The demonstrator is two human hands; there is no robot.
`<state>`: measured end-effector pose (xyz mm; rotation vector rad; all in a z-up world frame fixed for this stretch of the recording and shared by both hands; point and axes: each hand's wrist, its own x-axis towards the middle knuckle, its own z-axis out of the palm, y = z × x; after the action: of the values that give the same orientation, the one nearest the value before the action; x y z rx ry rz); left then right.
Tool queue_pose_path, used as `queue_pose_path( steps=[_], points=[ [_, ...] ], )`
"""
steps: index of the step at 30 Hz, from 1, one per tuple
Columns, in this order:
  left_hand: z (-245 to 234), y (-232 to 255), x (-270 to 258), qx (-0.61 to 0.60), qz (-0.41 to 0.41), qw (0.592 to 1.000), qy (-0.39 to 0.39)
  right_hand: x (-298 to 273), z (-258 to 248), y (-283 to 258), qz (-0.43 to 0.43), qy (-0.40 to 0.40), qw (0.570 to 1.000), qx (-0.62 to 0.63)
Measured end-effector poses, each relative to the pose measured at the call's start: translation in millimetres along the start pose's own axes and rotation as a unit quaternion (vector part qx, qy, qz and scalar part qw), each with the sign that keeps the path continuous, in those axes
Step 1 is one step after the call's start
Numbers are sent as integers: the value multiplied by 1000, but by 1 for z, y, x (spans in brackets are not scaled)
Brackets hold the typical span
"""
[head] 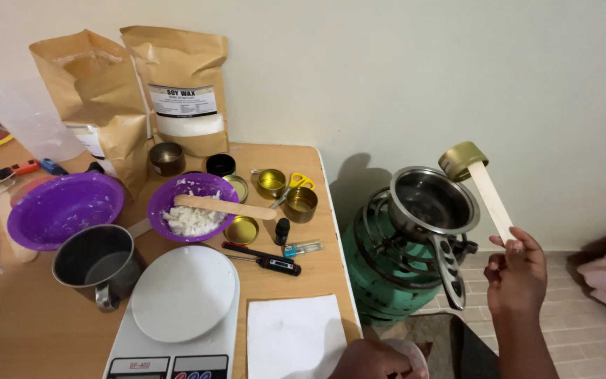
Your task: Cleaning the interior of metal candle tins with a tissue and weighing them on a digital scale in preparation for pouring wax.
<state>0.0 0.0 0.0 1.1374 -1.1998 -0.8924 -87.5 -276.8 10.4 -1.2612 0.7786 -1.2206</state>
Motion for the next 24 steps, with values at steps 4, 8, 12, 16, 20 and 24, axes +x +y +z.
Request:
queue_pose_path(
  steps=[4, 8, 12, 16, 20, 24],
  points=[
    [5, -33, -1, 167, 65, 984, 14, -10, -12, -15, -11, -21, 1000, 15],
    [6, -48, -3, 176, 228, 943, 168, -37, -20, -33, 12, -62, 996, 65],
    [-13, -18, -1, 15, 198, 903, 381, -67, -31, -40, 40, -89, 991, 95],
    [-61, 6, -20, -26, 197, 868, 456, -103, -44, -34, 63, -106, 986, 109],
    [-106, 57, -49, 197, 74, 897, 388, -147, -46, -29, 109, -107, 984, 94],
    [-142, 30, -66, 629, 104, 746, 193, -170, -70, 18, 168, -136, 970, 110]
  ],
)
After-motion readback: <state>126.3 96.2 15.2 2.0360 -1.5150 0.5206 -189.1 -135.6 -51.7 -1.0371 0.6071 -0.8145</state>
